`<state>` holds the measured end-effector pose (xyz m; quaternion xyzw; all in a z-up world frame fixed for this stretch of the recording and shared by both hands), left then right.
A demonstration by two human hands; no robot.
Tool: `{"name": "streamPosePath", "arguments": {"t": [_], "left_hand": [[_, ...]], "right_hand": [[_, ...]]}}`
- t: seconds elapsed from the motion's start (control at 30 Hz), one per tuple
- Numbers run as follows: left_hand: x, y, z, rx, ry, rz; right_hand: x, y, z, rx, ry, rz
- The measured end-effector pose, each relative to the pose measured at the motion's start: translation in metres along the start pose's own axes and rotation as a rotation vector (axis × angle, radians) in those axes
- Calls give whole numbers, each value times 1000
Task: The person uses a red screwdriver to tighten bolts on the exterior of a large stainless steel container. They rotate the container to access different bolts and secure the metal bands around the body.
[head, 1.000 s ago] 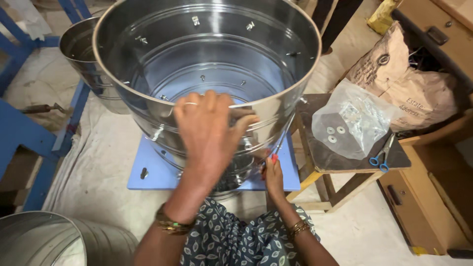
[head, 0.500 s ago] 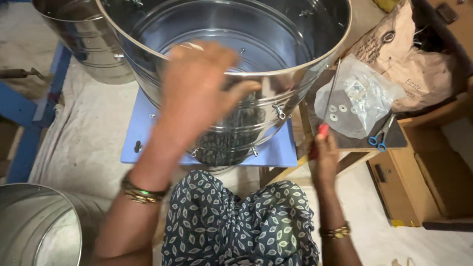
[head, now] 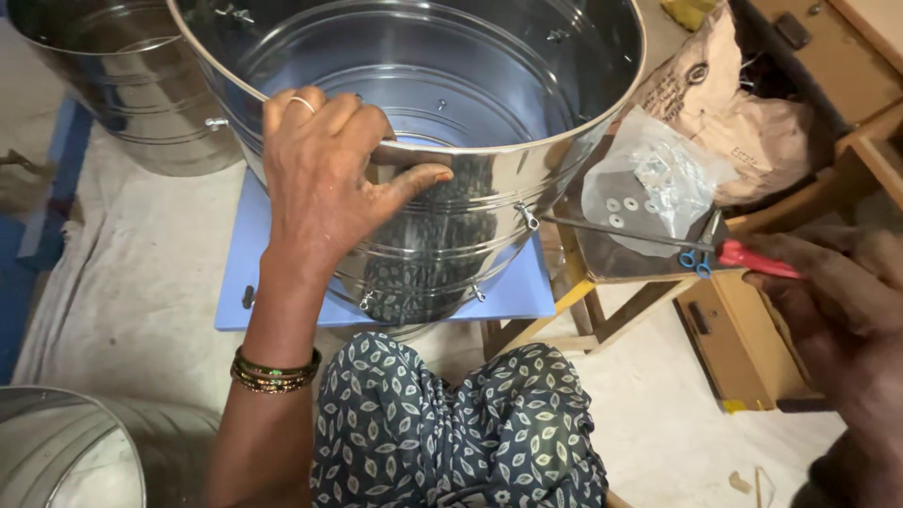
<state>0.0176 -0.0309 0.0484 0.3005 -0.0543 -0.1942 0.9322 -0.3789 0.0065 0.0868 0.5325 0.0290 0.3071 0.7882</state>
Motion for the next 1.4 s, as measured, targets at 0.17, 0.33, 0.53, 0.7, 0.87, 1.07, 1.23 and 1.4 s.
{"name": "streamPosePath", "arguments": {"t": [0.17,0.33,0.53,0.7,0.87,1.07,1.23,1.4], "left_hand": [[-1,2,-2,-12,11,-15],[-1,5,-2,-18,11,-32],[-3,6,-3,-27,30,-52],[-3,7,-2,-25,26,-60],[-4,7,-3,-24,31,-66],[-3,7,-4,-24,37,-71],[-4,7,-4,-35,38,-86],[-5,9,0,-40,38,-61]], "right_hand": [[26,3,21,85,85,-341],[57,3,40,115,239,-538],[74,3,53,114,379,-562],[52,7,49,247,269,-391],[33,-1,43,306,59,-116],[68,-5,63,261,348,-673],[66,-20,88,134,427,-810],[-3,-67,98,239,295,-493]]}}
Point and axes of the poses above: each hand's wrist, its own z-axis towards the middle knuckle, its own y-axis out of the back of the hand, x = y × z, the point moved 4 cm from there along z, towards the middle knuckle, and after that the axes turned 9 degrees about x, right-handed, at the moved point
